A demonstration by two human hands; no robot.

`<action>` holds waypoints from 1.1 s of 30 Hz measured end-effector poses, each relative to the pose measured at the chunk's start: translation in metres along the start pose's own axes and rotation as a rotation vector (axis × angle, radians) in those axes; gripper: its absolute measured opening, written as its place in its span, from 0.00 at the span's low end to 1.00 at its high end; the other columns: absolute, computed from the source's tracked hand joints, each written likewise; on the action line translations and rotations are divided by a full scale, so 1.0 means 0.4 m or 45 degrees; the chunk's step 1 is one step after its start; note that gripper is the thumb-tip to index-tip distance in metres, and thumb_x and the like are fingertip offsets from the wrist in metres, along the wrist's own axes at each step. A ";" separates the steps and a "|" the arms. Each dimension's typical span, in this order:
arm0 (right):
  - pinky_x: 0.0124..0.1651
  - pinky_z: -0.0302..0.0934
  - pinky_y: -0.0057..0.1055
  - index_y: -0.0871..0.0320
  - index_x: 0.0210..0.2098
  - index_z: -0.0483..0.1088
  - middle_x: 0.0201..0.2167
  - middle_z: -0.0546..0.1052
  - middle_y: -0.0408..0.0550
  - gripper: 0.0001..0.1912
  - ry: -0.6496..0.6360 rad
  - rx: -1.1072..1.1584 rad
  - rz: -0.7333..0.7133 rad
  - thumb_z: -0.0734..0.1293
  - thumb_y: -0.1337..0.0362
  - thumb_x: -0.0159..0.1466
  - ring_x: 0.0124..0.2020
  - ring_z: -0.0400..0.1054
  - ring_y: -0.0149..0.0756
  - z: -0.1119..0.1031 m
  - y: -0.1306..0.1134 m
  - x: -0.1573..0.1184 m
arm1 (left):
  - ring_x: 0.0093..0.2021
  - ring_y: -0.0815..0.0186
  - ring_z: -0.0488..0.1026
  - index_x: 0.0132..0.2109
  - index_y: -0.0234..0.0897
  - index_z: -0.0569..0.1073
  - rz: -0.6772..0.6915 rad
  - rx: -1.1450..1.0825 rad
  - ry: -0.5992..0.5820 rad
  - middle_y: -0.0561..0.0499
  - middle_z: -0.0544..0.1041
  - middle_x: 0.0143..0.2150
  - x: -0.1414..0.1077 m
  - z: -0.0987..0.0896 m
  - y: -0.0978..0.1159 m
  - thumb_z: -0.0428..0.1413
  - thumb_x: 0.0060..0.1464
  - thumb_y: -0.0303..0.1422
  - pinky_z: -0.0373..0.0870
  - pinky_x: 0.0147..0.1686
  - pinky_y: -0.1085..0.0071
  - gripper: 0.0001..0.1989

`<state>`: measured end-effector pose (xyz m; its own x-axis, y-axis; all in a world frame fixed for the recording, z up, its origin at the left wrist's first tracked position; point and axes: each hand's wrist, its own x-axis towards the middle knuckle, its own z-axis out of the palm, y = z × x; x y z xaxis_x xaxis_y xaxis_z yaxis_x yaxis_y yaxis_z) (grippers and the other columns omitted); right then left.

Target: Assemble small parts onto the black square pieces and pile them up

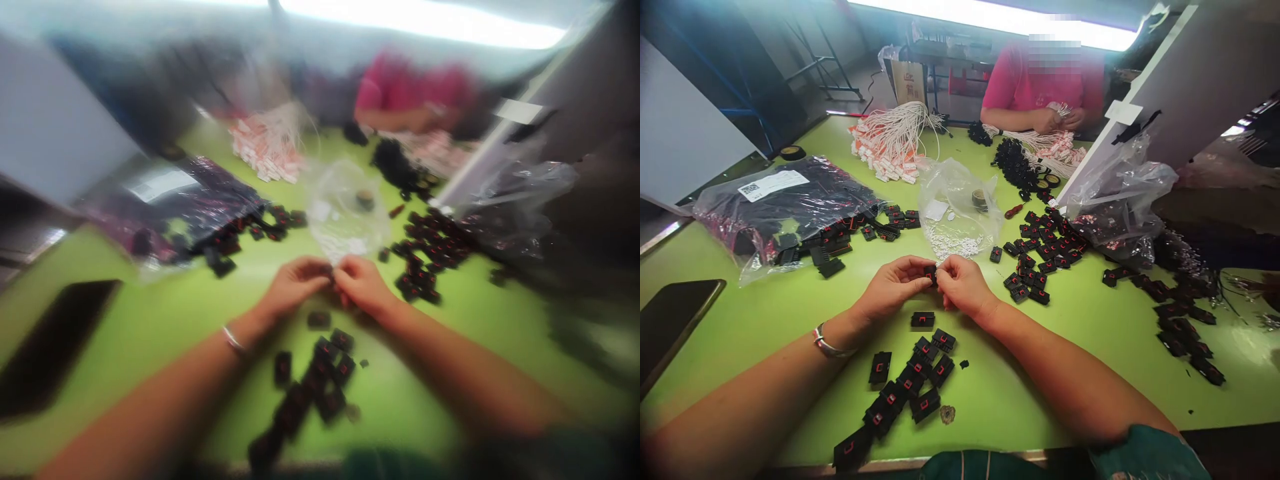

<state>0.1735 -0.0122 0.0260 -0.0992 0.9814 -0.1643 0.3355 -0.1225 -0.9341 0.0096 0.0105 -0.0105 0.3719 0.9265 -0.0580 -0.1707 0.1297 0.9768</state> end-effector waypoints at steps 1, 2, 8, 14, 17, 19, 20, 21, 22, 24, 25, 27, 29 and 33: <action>0.16 0.55 0.22 0.56 0.23 0.61 0.10 0.66 0.35 0.08 -0.016 0.066 0.028 0.61 0.65 0.58 0.11 0.61 0.25 -0.002 -0.007 -0.002 | 0.38 0.63 0.77 0.41 0.35 0.78 -0.002 -0.039 -0.005 0.47 0.80 0.38 0.001 -0.001 0.001 0.67 0.42 0.30 0.71 0.45 0.66 0.16; 0.17 0.56 0.22 0.56 0.23 0.61 0.11 0.66 0.35 0.08 -0.032 0.122 0.045 0.61 0.63 0.59 0.11 0.61 0.25 -0.004 -0.013 -0.004 | 0.38 0.64 0.77 0.41 0.35 0.77 -0.008 -0.070 -0.015 0.47 0.80 0.37 0.002 -0.002 0.002 0.67 0.42 0.30 0.71 0.45 0.66 0.16; 0.17 0.57 0.21 0.57 0.23 0.62 0.11 0.68 0.35 0.08 -0.062 0.195 0.095 0.63 0.64 0.57 0.11 0.62 0.25 -0.012 -0.020 -0.003 | 0.36 0.65 0.77 0.40 0.34 0.76 -0.022 -0.129 -0.064 0.48 0.80 0.36 0.007 -0.003 0.001 0.67 0.41 0.29 0.72 0.43 0.67 0.16; 0.14 0.52 0.21 0.55 0.23 0.59 0.09 0.62 0.33 0.07 -0.006 0.007 0.033 0.61 0.65 0.57 0.09 0.59 0.26 0.001 0.002 0.000 | 0.36 0.64 0.77 0.38 0.33 0.76 -0.023 -0.087 -0.026 0.48 0.80 0.36 0.004 0.002 0.000 0.68 0.40 0.30 0.72 0.44 0.65 0.16; 0.15 0.51 0.22 0.55 0.23 0.59 0.11 0.62 0.33 0.07 0.067 -0.126 -0.072 0.61 0.66 0.56 0.11 0.58 0.25 0.010 0.023 0.008 | 0.37 0.64 0.77 0.38 0.33 0.77 -0.011 -0.052 0.002 0.48 0.80 0.36 0.004 0.000 -0.007 0.68 0.40 0.30 0.72 0.45 0.65 0.16; 0.19 0.54 0.23 0.56 0.21 0.59 0.15 0.65 0.36 0.08 0.145 -0.228 -0.205 0.62 0.67 0.55 0.16 0.61 0.25 0.012 0.033 0.012 | 0.38 0.64 0.76 0.38 0.33 0.77 -0.001 -0.036 0.018 0.47 0.80 0.37 0.005 -0.003 -0.010 0.68 0.40 0.30 0.72 0.45 0.65 0.16; 0.21 0.54 0.23 0.56 0.21 0.59 0.16 0.66 0.37 0.08 0.166 -0.258 -0.253 0.62 0.67 0.55 0.17 0.61 0.25 0.012 0.034 0.013 | 0.38 0.64 0.76 0.38 0.33 0.77 0.001 -0.036 0.020 0.48 0.80 0.37 0.006 -0.003 -0.011 0.68 0.40 0.30 0.72 0.45 0.66 0.15; 0.21 0.55 0.23 0.57 0.21 0.60 0.16 0.67 0.38 0.08 0.157 -0.260 -0.259 0.62 0.67 0.56 0.18 0.62 0.25 0.011 0.032 0.012 | 0.37 0.65 0.76 0.39 0.33 0.77 0.000 -0.043 0.014 0.48 0.80 0.36 0.007 -0.004 -0.011 0.68 0.40 0.30 0.72 0.45 0.66 0.15; 0.21 0.55 0.23 0.57 0.22 0.60 0.15 0.67 0.37 0.08 0.120 -0.228 -0.218 0.61 0.66 0.57 0.17 0.62 0.26 0.009 0.026 0.009 | 0.36 0.65 0.76 0.39 0.33 0.77 -0.003 -0.059 0.002 0.48 0.80 0.36 0.008 -0.005 -0.010 0.68 0.40 0.30 0.72 0.44 0.66 0.16; 0.19 0.55 0.23 0.57 0.24 0.61 0.13 0.66 0.36 0.08 0.012 -0.078 -0.059 0.60 0.64 0.60 0.14 0.61 0.25 0.003 0.010 0.002 | 0.35 0.66 0.76 0.40 0.33 0.76 -0.009 -0.103 -0.029 0.49 0.80 0.35 0.009 -0.006 -0.007 0.67 0.41 0.30 0.72 0.43 0.67 0.16; 0.18 0.55 0.22 0.57 0.25 0.61 0.12 0.66 0.35 0.09 -0.035 0.006 0.015 0.59 0.63 0.61 0.13 0.61 0.25 0.000 0.001 -0.002 | 0.35 0.66 0.76 0.40 0.34 0.76 -0.013 -0.121 -0.044 0.49 0.80 0.35 0.009 -0.006 -0.006 0.67 0.42 0.30 0.72 0.42 0.67 0.16; 0.19 0.56 0.22 0.57 0.25 0.60 0.11 0.66 0.35 0.10 -0.087 0.120 0.086 0.59 0.62 0.62 0.12 0.61 0.25 -0.006 -0.014 -0.007 | 0.35 0.66 0.77 0.41 0.34 0.76 -0.021 -0.143 -0.073 0.49 0.80 0.35 0.009 -0.006 -0.003 0.67 0.43 0.30 0.72 0.42 0.67 0.16; 0.18 0.55 0.21 0.57 0.25 0.60 0.11 0.66 0.34 0.09 -0.103 0.150 0.089 0.60 0.63 0.61 0.12 0.61 0.24 -0.011 -0.022 -0.009 | 0.35 0.65 0.77 0.41 0.34 0.75 -0.025 -0.137 -0.096 0.49 0.80 0.35 0.008 -0.006 -0.001 0.66 0.43 0.30 0.72 0.42 0.67 0.15; 0.16 0.52 0.21 0.56 0.23 0.59 0.11 0.64 0.33 0.08 -0.089 0.043 0.068 0.60 0.67 0.58 0.11 0.58 0.24 -0.015 -0.017 -0.007 | 0.35 0.65 0.77 0.40 0.34 0.76 -0.024 -0.068 -0.112 0.48 0.80 0.36 0.006 -0.007 -0.003 0.67 0.43 0.30 0.72 0.43 0.66 0.15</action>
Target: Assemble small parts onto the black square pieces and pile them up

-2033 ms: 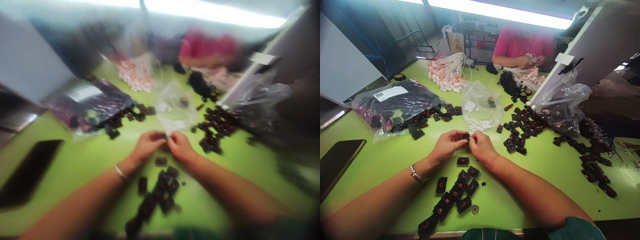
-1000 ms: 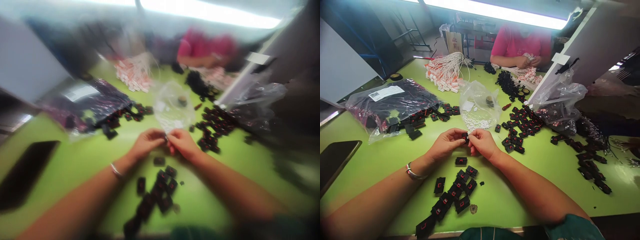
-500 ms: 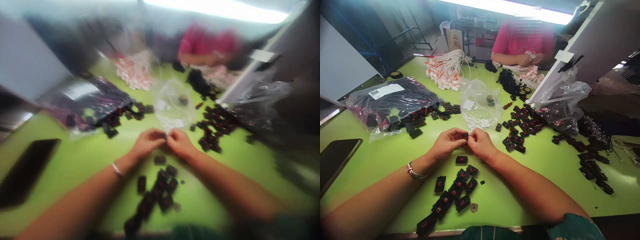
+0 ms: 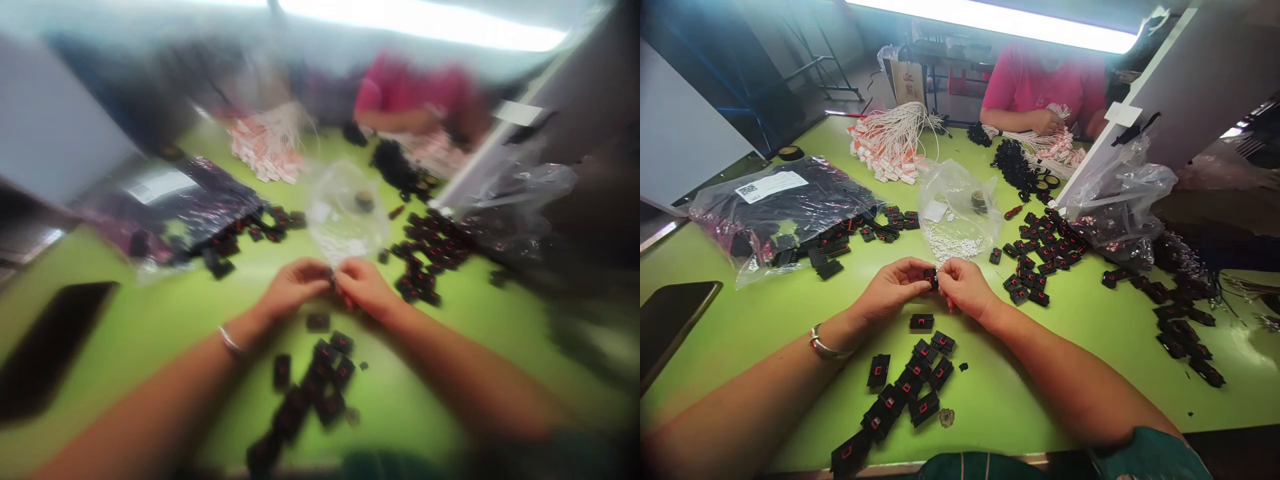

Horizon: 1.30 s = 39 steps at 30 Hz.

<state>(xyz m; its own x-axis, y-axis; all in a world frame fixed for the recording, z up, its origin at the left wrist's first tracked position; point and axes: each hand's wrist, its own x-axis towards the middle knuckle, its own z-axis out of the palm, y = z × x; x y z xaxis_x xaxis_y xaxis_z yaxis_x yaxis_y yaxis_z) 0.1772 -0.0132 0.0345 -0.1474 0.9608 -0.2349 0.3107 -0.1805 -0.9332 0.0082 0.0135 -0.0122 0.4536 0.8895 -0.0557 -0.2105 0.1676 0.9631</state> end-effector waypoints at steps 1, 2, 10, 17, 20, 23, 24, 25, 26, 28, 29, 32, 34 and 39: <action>0.16 0.51 0.21 0.56 0.23 0.59 0.11 0.63 0.33 0.08 0.011 -0.051 -0.009 0.60 0.67 0.58 0.11 0.57 0.24 0.000 0.004 0.002 | 0.36 0.65 0.77 0.40 0.34 0.76 0.002 0.022 0.001 0.48 0.80 0.36 0.000 -0.001 -0.001 0.67 0.42 0.30 0.72 0.43 0.66 0.15; 0.17 0.51 0.22 0.56 0.22 0.59 0.11 0.63 0.33 0.07 0.032 -0.109 -0.031 0.60 0.68 0.57 0.11 0.57 0.24 0.001 0.010 0.006 | 0.36 0.65 0.77 0.40 0.34 0.76 0.007 0.043 0.002 0.48 0.80 0.37 -0.001 -0.001 -0.003 0.67 0.42 0.30 0.72 0.44 0.66 0.15; 0.25 0.52 0.25 0.56 0.19 0.59 0.17 0.65 0.39 0.08 0.250 -0.424 -0.364 0.61 0.68 0.54 0.21 0.57 0.27 0.015 0.048 0.033 | 0.39 0.64 0.76 0.39 0.33 0.77 0.079 0.176 0.074 0.47 0.80 0.38 -0.005 0.006 -0.005 0.66 0.43 0.31 0.71 0.45 0.67 0.14; 0.16 0.54 0.22 0.57 0.26 0.61 0.13 0.67 0.35 0.11 -0.011 0.204 -0.012 0.62 0.57 0.60 0.12 0.60 0.25 0.010 0.010 0.004 | 0.37 0.66 0.77 0.40 0.34 0.75 0.029 -0.074 0.032 0.49 0.80 0.36 0.006 0.003 -0.001 0.67 0.43 0.30 0.72 0.43 0.67 0.15; 0.16 0.55 0.21 0.57 0.26 0.60 0.14 0.68 0.35 0.09 -0.015 0.210 -0.007 0.63 0.59 0.58 0.11 0.60 0.25 0.009 0.010 0.003 | 0.37 0.65 0.77 0.40 0.34 0.75 0.031 -0.093 0.026 0.49 0.80 0.36 0.007 0.001 -0.004 0.67 0.43 0.30 0.72 0.44 0.66 0.15; 0.15 0.51 0.22 0.56 0.24 0.60 0.12 0.65 0.34 0.06 0.025 0.082 -0.018 0.61 0.63 0.57 0.10 0.58 0.25 0.009 0.016 0.010 | 0.37 0.64 0.77 0.39 0.34 0.76 0.028 -0.051 0.037 0.48 0.80 0.37 0.003 0.003 -0.003 0.67 0.42 0.30 0.72 0.45 0.65 0.15; 0.15 0.51 0.22 0.56 0.24 0.60 0.11 0.64 0.33 0.06 0.053 0.018 -0.037 0.61 0.65 0.56 0.11 0.57 0.24 0.009 0.018 0.013 | 0.38 0.63 0.77 0.39 0.34 0.76 0.033 -0.027 0.041 0.48 0.80 0.37 0.001 0.004 -0.003 0.67 0.42 0.30 0.72 0.45 0.65 0.15; 0.16 0.50 0.22 0.56 0.23 0.60 0.12 0.63 0.34 0.05 0.088 -0.049 -0.073 0.61 0.66 0.55 0.12 0.56 0.24 0.009 0.019 0.016 | 0.39 0.63 0.77 0.39 0.34 0.76 0.041 0.002 0.045 0.48 0.80 0.37 -0.001 0.005 -0.003 0.67 0.41 0.30 0.72 0.46 0.64 0.15; 0.17 0.51 0.21 0.56 0.21 0.60 0.13 0.63 0.34 0.06 0.128 -0.113 -0.121 0.61 0.67 0.53 0.14 0.56 0.24 0.009 0.020 0.019 | 0.39 0.62 0.77 0.39 0.34 0.76 0.051 0.034 0.047 0.47 0.80 0.38 -0.002 0.006 -0.003 0.67 0.41 0.30 0.71 0.46 0.64 0.14; 0.20 0.52 0.21 0.57 0.19 0.60 0.15 0.64 0.36 0.07 0.195 -0.211 -0.229 0.61 0.68 0.51 0.18 0.57 0.24 0.008 0.021 0.024 | 0.41 0.62 0.76 0.39 0.34 0.77 0.074 0.088 0.055 0.46 0.80 0.39 -0.005 0.007 -0.003 0.67 0.42 0.30 0.71 0.47 0.64 0.14; 0.21 0.52 0.21 0.57 0.18 0.60 0.16 0.64 0.37 0.07 0.212 -0.230 -0.260 0.62 0.69 0.51 0.19 0.57 0.24 0.007 0.020 0.024 | 0.41 0.62 0.76 0.39 0.33 0.77 0.082 0.102 0.062 0.46 0.80 0.39 -0.005 0.006 -0.003 0.67 0.42 0.30 0.71 0.48 0.64 0.14; 0.19 0.51 0.21 0.57 0.21 0.61 0.14 0.63 0.35 0.08 0.104 -0.116 -0.171 0.62 0.65 0.55 0.15 0.56 0.23 0.003 0.017 0.017 | 0.39 0.63 0.77 0.40 0.34 0.77 0.073 0.063 0.055 0.47 0.80 0.39 -0.003 0.004 -0.001 0.67 0.43 0.30 0.71 0.47 0.64 0.15; 0.16 0.50 0.22 0.57 0.23 0.62 0.13 0.64 0.35 0.10 -0.011 0.053 -0.075 0.62 0.60 0.59 0.12 0.56 0.23 0.000 0.018 0.012 | 0.38 0.63 0.77 0.41 0.35 0.76 0.056 0.004 0.031 0.48 0.80 0.38 0.001 0.002 0.001 0.66 0.43 0.30 0.72 0.46 0.63 0.15; 0.14 0.51 0.21 0.58 0.29 0.67 0.15 0.65 0.35 0.13 0.218 0.224 -0.110 0.62 0.55 0.61 0.11 0.56 0.22 -0.015 0.031 0.022 | 0.36 0.63 0.77 0.44 0.34 0.77 0.007 0.067 0.014 0.46 0.80 0.38 0.003 -0.001 0.008 0.65 0.44 0.32 0.73 0.43 0.63 0.17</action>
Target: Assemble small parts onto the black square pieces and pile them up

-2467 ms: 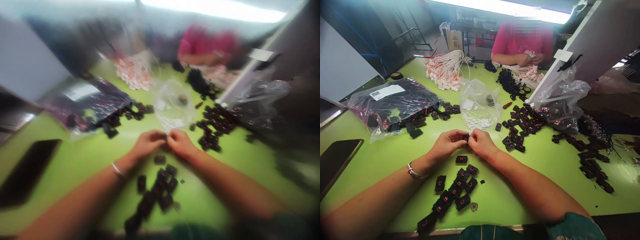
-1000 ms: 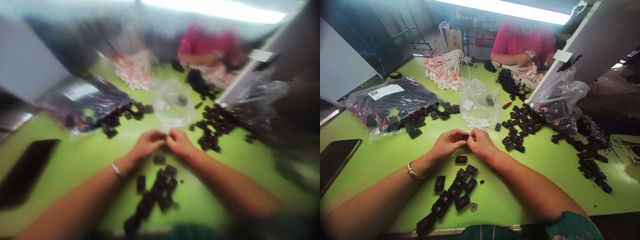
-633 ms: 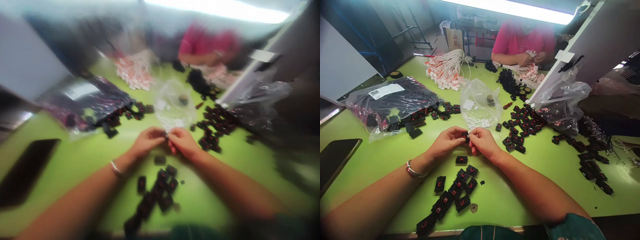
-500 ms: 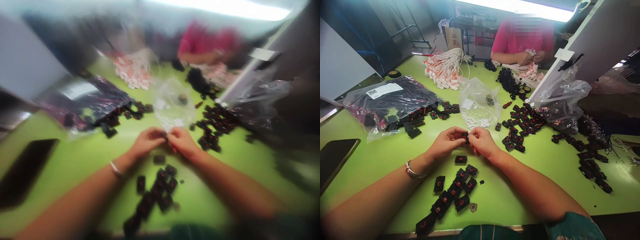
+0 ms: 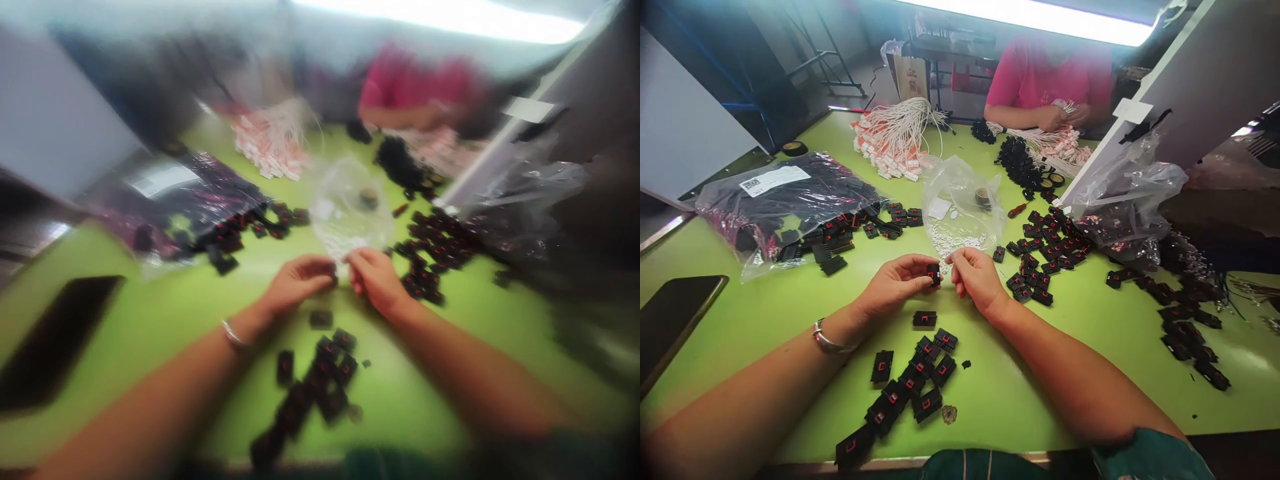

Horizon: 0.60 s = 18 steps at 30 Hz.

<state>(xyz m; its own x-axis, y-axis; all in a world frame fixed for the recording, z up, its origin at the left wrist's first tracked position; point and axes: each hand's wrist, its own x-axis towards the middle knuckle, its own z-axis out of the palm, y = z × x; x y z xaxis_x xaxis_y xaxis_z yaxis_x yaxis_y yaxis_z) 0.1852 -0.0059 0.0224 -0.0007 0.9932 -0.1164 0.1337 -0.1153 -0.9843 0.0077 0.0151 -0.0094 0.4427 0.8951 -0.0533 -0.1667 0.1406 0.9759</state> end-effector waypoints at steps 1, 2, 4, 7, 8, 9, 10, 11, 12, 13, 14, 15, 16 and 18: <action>0.15 0.52 0.21 0.58 0.29 0.67 0.15 0.65 0.35 0.12 0.080 -0.025 -0.031 0.62 0.56 0.61 0.12 0.56 0.22 -0.005 0.002 0.006 | 0.36 0.63 0.77 0.45 0.34 0.77 0.012 0.077 -0.018 0.45 0.80 0.38 -0.003 0.001 0.002 0.64 0.46 0.33 0.73 0.43 0.62 0.17; 0.16 0.53 0.21 0.58 0.28 0.67 0.15 0.65 0.35 0.12 0.141 -0.062 -0.054 0.62 0.56 0.61 0.12 0.57 0.23 -0.010 0.004 0.011 | 0.37 0.62 0.76 0.46 0.35 0.77 0.049 0.183 -0.057 0.44 0.80 0.39 -0.008 0.003 0.004 0.63 0.48 0.33 0.72 0.43 0.62 0.17; 0.16 0.53 0.22 0.58 0.27 0.66 0.15 0.65 0.36 0.11 0.199 -0.150 -0.063 0.62 0.58 0.60 0.13 0.57 0.23 -0.018 0.006 0.020 | 0.40 0.61 0.76 0.47 0.38 0.77 0.196 0.468 -0.223 0.44 0.79 0.41 -0.021 0.012 0.013 0.60 0.50 0.32 0.71 0.45 0.62 0.16; 0.16 0.53 0.23 0.57 0.25 0.65 0.15 0.65 0.37 0.10 0.153 -0.279 -0.061 0.62 0.58 0.59 0.13 0.57 0.25 -0.024 0.015 0.027 | 0.42 0.60 0.74 0.47 0.41 0.78 0.447 0.850 -0.618 0.44 0.79 0.40 -0.039 0.033 0.035 0.58 0.51 0.31 0.69 0.47 0.61 0.15; 0.17 0.53 0.24 0.57 0.25 0.64 0.15 0.65 0.37 0.11 0.132 -0.324 -0.089 0.62 0.58 0.59 0.14 0.57 0.25 -0.025 0.019 0.029 | 0.42 0.59 0.74 0.48 0.42 0.78 0.499 0.911 -0.715 0.44 0.78 0.41 -0.041 0.037 0.043 0.58 0.52 0.32 0.69 0.48 0.62 0.15; 0.18 0.53 0.24 0.57 0.24 0.64 0.15 0.66 0.37 0.11 0.122 -0.365 -0.134 0.62 0.58 0.59 0.14 0.58 0.25 -0.024 0.024 0.029 | 0.42 0.59 0.74 0.47 0.41 0.78 0.537 0.952 -0.745 0.43 0.78 0.41 -0.039 0.037 0.051 0.58 0.53 0.33 0.69 0.48 0.62 0.14; 0.19 0.54 0.24 0.57 0.24 0.65 0.16 0.66 0.38 0.11 0.120 -0.397 -0.182 0.62 0.57 0.59 0.15 0.58 0.25 -0.023 0.029 0.030 | 0.43 0.59 0.73 0.47 0.41 0.78 0.565 0.993 -0.690 0.43 0.77 0.42 -0.033 0.031 0.057 0.56 0.54 0.34 0.68 0.48 0.62 0.14; 0.19 0.54 0.24 0.57 0.24 0.65 0.16 0.66 0.38 0.12 0.129 -0.412 -0.218 0.62 0.57 0.59 0.16 0.58 0.26 -0.022 0.032 0.030 | 0.44 0.59 0.73 0.46 0.41 0.78 0.584 1.043 -0.556 0.43 0.77 0.42 -0.024 0.017 0.060 0.54 0.56 0.35 0.68 0.49 0.61 0.13; 0.19 0.54 0.24 0.57 0.24 0.65 0.16 0.66 0.38 0.12 0.144 -0.408 -0.230 0.62 0.57 0.59 0.16 0.58 0.26 -0.021 0.034 0.030 | 0.45 0.58 0.72 0.46 0.40 0.78 0.603 1.115 -0.343 0.43 0.77 0.43 -0.011 -0.003 0.061 0.52 0.58 0.34 0.67 0.50 0.60 0.13; 0.19 0.54 0.24 0.57 0.25 0.65 0.16 0.66 0.38 0.11 0.161 -0.388 -0.220 0.62 0.57 0.59 0.15 0.58 0.26 -0.021 0.034 0.030 | 0.48 0.56 0.70 0.47 0.40 0.77 0.617 1.222 -0.056 0.43 0.76 0.46 0.004 -0.030 0.059 0.50 0.58 0.32 0.64 0.53 0.56 0.14; 0.18 0.53 0.24 0.57 0.25 0.65 0.16 0.66 0.38 0.11 0.176 -0.360 -0.197 0.62 0.57 0.59 0.15 0.58 0.26 -0.020 0.032 0.029 | 0.53 0.54 0.68 0.51 0.39 0.75 0.601 1.332 0.135 0.42 0.75 0.50 0.020 -0.060 0.054 0.49 0.58 0.30 0.60 0.56 0.51 0.16; 0.17 0.53 0.24 0.57 0.26 0.65 0.16 0.65 0.37 0.11 0.189 -0.333 -0.173 0.62 0.57 0.59 0.14 0.57 0.25 -0.019 0.029 0.028 | 0.57 0.52 0.64 0.54 0.36 0.72 0.574 1.423 0.289 0.40 0.73 0.53 0.035 -0.092 0.048 0.49 0.57 0.28 0.56 0.59 0.48 0.19; 0.17 0.52 0.25 0.57 0.27 0.65 0.16 0.65 0.37 0.10 0.201 -0.314 -0.159 0.62 0.57 0.59 0.13 0.57 0.25 -0.019 0.026 0.027 | 0.59 0.50 0.61 0.56 0.33 0.70 0.555 1.500 0.390 0.38 0.70 0.56 0.048 -0.122 0.039 0.50 0.56 0.27 0.52 0.61 0.47 0.21; 0.18 0.53 0.25 0.57 0.26 0.65 0.16 0.65 0.37 0.10 0.212 -0.312 -0.166 0.62 0.58 0.59 0.14 0.56 0.25 -0.019 0.019 0.026 | 0.60 0.48 0.61 0.57 0.29 0.69 0.512 1.620 0.447 0.34 0.68 0.58 0.064 -0.168 0.021 0.49 0.55 0.26 0.54 0.60 0.50 0.22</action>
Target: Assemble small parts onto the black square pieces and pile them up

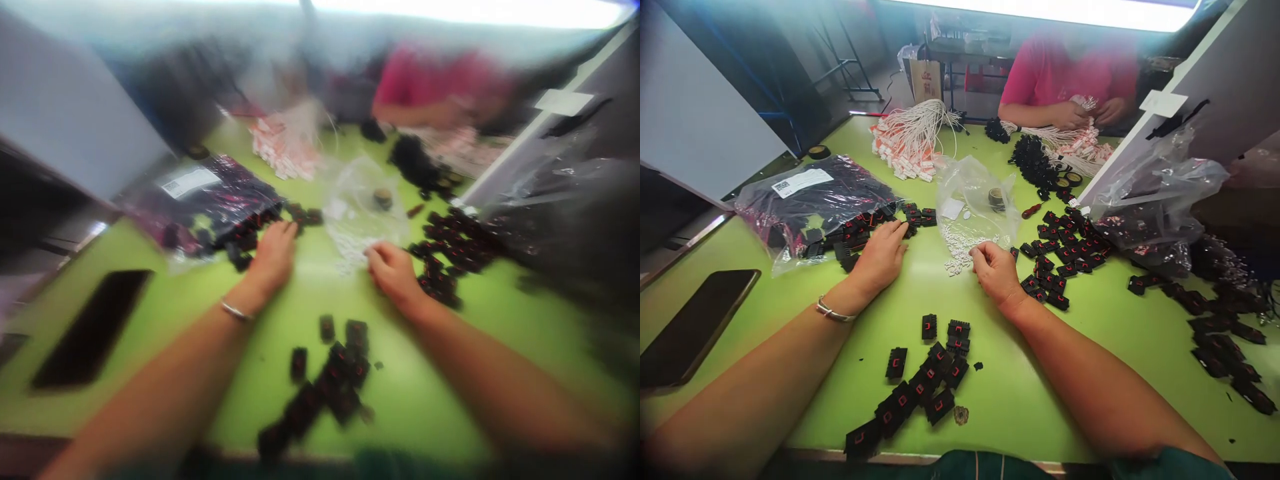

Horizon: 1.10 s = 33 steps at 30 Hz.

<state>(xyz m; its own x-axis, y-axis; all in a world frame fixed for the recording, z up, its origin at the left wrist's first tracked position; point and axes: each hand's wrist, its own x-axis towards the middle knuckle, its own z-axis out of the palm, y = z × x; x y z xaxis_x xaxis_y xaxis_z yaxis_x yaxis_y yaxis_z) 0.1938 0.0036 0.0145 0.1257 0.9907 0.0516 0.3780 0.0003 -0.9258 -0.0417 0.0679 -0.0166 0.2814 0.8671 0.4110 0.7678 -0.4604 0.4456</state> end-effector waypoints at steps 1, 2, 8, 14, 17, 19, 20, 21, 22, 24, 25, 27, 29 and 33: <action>0.18 0.53 0.25 0.57 0.26 0.65 0.16 0.65 0.37 0.10 0.006 -0.009 -0.007 0.62 0.58 0.59 0.14 0.56 0.25 -0.001 -0.001 0.001 | 0.59 0.49 0.63 0.56 0.29 0.70 -0.005 0.042 -0.004 0.35 0.68 0.58 -0.001 0.004 -0.015 0.49 0.55 0.26 0.57 0.59 0.52 0.21; 0.19 0.53 0.25 0.57 0.26 0.65 0.16 0.65 0.37 0.10 0.009 -0.025 -0.010 0.62 0.58 0.60 0.14 0.57 0.25 -0.003 0.000 0.003 | 0.56 0.50 0.65 0.54 0.29 0.72 0.000 0.076 -0.002 0.35 0.70 0.56 -0.004 0.007 -0.024 0.48 0.56 0.26 0.60 0.57 0.53 0.20; 0.28 0.57 0.27 0.58 0.25 0.66 0.20 0.69 0.41 0.08 -0.019 -0.334 -0.190 0.61 0.63 0.59 0.22 0.62 0.29 -0.019 0.042 0.029 | 0.42 0.54 0.69 0.41 0.37 0.77 0.118 0.127 0.012 0.41 0.76 0.39 -0.018 -0.004 0.001 0.51 0.55 0.29 0.66 0.45 0.58 0.11; 0.38 0.58 0.31 0.59 0.29 0.71 0.29 0.75 0.47 0.07 -0.161 -0.695 -0.353 0.61 0.69 0.58 0.32 0.66 0.34 -0.023 0.064 0.034 | 0.40 0.60 0.70 0.46 0.37 0.77 -0.083 -0.403 0.069 0.45 0.76 0.39 -0.020 -0.010 0.062 0.56 0.52 0.32 0.65 0.45 0.62 0.14; 0.39 0.57 0.32 0.59 0.31 0.71 0.34 0.75 0.50 0.08 -0.193 -0.888 -0.380 0.60 0.69 0.61 0.36 0.66 0.37 -0.010 0.056 0.026 | 0.28 0.68 0.68 0.53 0.38 0.74 -0.393 -1.005 -0.112 0.50 0.74 0.32 -0.029 -0.004 0.098 0.59 0.52 0.38 0.66 0.31 0.70 0.21; 0.38 0.56 0.31 0.59 0.32 0.71 0.36 0.75 0.51 0.09 -0.188 -0.992 -0.368 0.59 0.67 0.63 0.37 0.66 0.37 -0.001 0.051 0.023 | 0.24 0.72 0.65 0.53 0.37 0.75 -0.559 -1.319 -0.257 0.52 0.73 0.28 -0.036 -0.001 0.118 0.60 0.50 0.39 0.62 0.24 0.74 0.22; 0.37 0.55 0.31 0.58 0.33 0.71 0.36 0.74 0.51 0.09 -0.187 -1.038 -0.362 0.59 0.67 0.63 0.37 0.66 0.38 0.003 0.049 0.022 | 0.24 0.73 0.65 0.51 0.37 0.75 -0.623 -1.437 -0.300 0.52 0.73 0.28 -0.038 -0.001 0.126 0.61 0.50 0.39 0.61 0.23 0.75 0.22; 0.36 0.54 0.31 0.58 0.33 0.71 0.36 0.74 0.51 0.10 -0.189 -1.082 -0.360 0.58 0.66 0.64 0.37 0.65 0.38 0.006 0.047 0.021 | 0.24 0.73 0.66 0.49 0.36 0.76 -0.681 -1.535 -0.322 0.52 0.73 0.28 -0.040 -0.002 0.134 0.62 0.48 0.38 0.61 0.24 0.76 0.21; 0.35 0.53 0.31 0.58 0.33 0.71 0.36 0.74 0.51 0.10 -0.196 -1.120 -0.364 0.58 0.66 0.64 0.36 0.65 0.38 0.009 0.045 0.021 | 0.25 0.73 0.67 0.48 0.36 0.77 -0.736 -1.620 -0.333 0.51 0.74 0.29 -0.041 -0.003 0.141 0.63 0.47 0.37 0.62 0.24 0.76 0.20; 0.33 0.51 0.31 0.58 0.34 0.70 0.35 0.74 0.51 0.10 -0.216 -1.180 -0.381 0.58 0.66 0.64 0.35 0.65 0.38 0.013 0.041 0.020 | 0.28 0.72 0.70 0.46 0.35 0.77 -0.837 -1.743 -0.341 0.49 0.76 0.32 -0.041 -0.007 0.151 0.65 0.44 0.34 0.64 0.26 0.76 0.20; 0.32 0.50 0.31 0.58 0.34 0.70 0.35 0.74 0.51 0.10 -0.229 -1.202 -0.393 0.58 0.66 0.64 0.35 0.65 0.38 0.014 0.038 0.020 | 0.29 0.71 0.71 0.46 0.34 0.77 -0.874 -1.780 -0.344 0.49 0.76 0.33 -0.040 -0.008 0.154 0.66 0.43 0.33 0.65 0.27 0.76 0.20; 0.30 0.48 0.32 0.58 0.34 0.69 0.35 0.74 0.52 0.09 -0.251 -1.237 -0.412 0.58 0.65 0.63 0.33 0.64 0.38 0.016 0.034 0.019 | 0.30 0.70 0.73 0.44 0.33 0.77 -0.919 -1.829 -0.354 0.48 0.77 0.34 -0.039 -0.010 0.157 0.67 0.41 0.31 0.67 0.29 0.75 0.19; 0.29 0.46 0.32 0.58 0.34 0.69 0.34 0.74 0.52 0.08 -0.272 -1.253 -0.424 0.58 0.65 0.63 0.31 0.63 0.37 0.016 0.033 0.020 | 0.32 0.68 0.75 0.43 0.33 0.77 -0.928 -1.851 -0.379 0.48 0.78 0.34 -0.040 -0.009 0.153 0.67 0.41 0.31 0.69 0.33 0.73 0.19; 0.31 0.49 0.31 0.58 0.30 0.67 0.30 0.73 0.49 0.06 -0.236 -1.067 -0.474 0.59 0.68 0.60 0.30 0.62 0.35 0.010 0.047 0.030 | 0.32 0.69 0.74 0.47 0.33 0.77 -0.836 -1.757 -0.388 0.46 0.79 0.36 -0.046 0.003 0.138 0.67 0.42 0.31 0.68 0.34 0.72 0.22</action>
<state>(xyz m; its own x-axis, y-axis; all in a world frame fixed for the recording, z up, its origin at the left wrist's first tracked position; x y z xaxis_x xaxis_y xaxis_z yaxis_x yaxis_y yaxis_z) 0.1989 0.0160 -0.0038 -0.2571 0.9525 0.1634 0.9116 0.2951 -0.2861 -0.0037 0.0267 -0.0004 0.3541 0.9048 -0.2367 -0.2571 0.3375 0.9055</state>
